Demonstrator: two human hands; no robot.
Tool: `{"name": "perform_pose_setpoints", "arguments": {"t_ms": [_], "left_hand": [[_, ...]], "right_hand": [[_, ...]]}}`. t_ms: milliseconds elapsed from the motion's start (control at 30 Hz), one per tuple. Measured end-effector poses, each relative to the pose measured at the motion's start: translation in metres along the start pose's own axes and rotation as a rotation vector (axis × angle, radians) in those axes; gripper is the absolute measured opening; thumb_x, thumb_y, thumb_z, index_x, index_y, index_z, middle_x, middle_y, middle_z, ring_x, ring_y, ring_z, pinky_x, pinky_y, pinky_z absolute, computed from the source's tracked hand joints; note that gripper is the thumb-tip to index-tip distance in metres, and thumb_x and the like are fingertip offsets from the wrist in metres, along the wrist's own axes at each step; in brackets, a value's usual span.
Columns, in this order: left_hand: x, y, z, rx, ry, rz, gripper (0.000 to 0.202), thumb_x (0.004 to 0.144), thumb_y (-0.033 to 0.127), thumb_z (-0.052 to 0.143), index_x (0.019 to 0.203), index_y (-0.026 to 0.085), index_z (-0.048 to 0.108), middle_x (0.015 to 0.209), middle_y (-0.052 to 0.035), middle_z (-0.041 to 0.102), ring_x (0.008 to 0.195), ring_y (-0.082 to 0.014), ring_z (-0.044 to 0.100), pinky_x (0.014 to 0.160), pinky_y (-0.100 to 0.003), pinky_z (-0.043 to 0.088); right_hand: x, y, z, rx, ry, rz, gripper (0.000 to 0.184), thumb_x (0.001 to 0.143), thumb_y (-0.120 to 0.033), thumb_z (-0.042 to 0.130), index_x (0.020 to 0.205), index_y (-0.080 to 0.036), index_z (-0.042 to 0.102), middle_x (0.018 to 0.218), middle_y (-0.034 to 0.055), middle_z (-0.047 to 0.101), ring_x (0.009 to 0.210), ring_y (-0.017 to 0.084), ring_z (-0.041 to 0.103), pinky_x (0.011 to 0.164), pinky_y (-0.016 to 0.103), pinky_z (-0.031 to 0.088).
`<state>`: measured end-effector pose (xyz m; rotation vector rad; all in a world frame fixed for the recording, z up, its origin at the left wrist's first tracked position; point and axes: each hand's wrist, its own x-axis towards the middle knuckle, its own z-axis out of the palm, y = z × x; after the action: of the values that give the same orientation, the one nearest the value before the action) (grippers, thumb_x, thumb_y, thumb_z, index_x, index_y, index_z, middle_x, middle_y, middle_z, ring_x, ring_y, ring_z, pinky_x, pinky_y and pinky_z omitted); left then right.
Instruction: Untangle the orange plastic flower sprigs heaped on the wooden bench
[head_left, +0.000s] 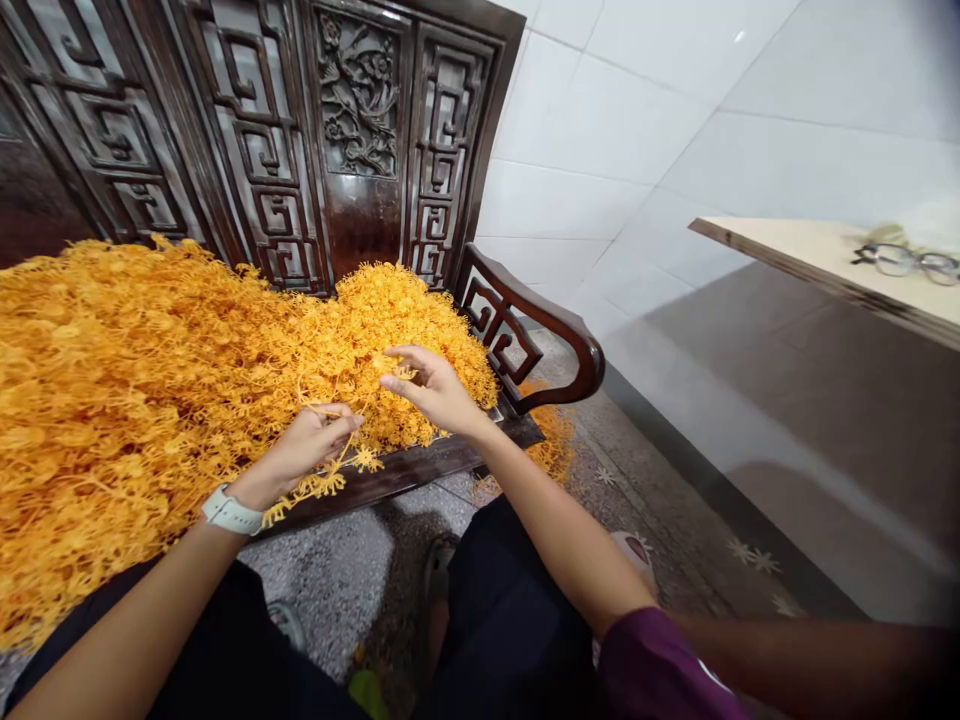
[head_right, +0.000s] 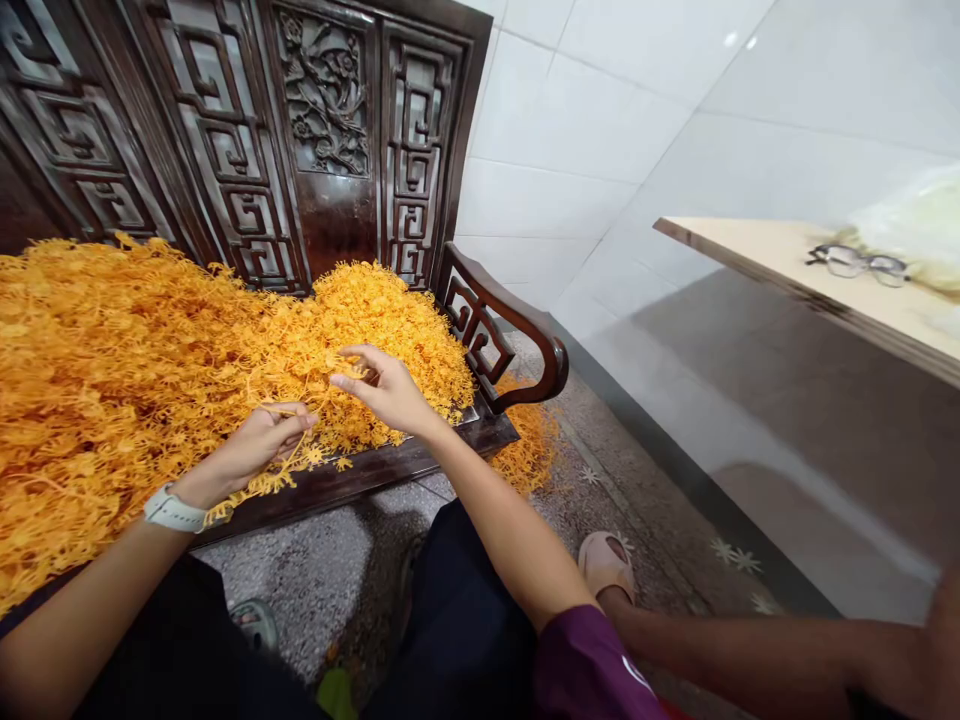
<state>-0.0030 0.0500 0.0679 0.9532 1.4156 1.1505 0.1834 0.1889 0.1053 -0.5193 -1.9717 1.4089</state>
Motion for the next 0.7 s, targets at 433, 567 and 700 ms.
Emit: {"name": "perform_pose_setpoints", "arguments": {"t_ms": [433,567,700], "left_hand": [[-0.013,0.008,0.003,0.142,-0.168,0.115,0.048,0.087,0.062,0.069,0.069,0.019,0.056,0.055,0.0042,0.04,0.049,-0.0096,0.031,0.047,-0.023,0.024],[-0.021,0.012,0.007,0.221,-0.308,0.21,0.043,0.088,0.052,0.07,0.064,0.019,0.059,0.057,0.0012,0.048,0.053,-0.0118,0.039,0.053,-0.025,0.032],[-0.027,0.011,0.006,0.335,-0.358,0.279,0.039,0.09,0.046,0.068,0.063,0.019,0.064,0.062,-0.0021,0.057,0.06,-0.0151,0.049,0.062,-0.028,0.039]], "right_hand": [[0.012,0.011,-0.012,0.615,0.221,0.274,0.035,0.073,-0.037,0.087,0.073,-0.019,0.056,0.057,-0.0058,0.045,0.051,0.007,0.037,0.051,0.023,0.028],[0.021,0.013,-0.039,0.553,0.398,0.215,0.037,0.081,-0.039,0.078,0.071,-0.023,0.047,0.054,-0.0096,0.026,0.049,0.009,0.023,0.049,0.025,0.026],[0.022,0.015,-0.082,0.428,0.583,0.115,0.039,0.082,-0.044,0.077,0.071,-0.024,0.046,0.054,-0.0109,0.023,0.05,0.009,0.018,0.048,0.024,0.023]]}}
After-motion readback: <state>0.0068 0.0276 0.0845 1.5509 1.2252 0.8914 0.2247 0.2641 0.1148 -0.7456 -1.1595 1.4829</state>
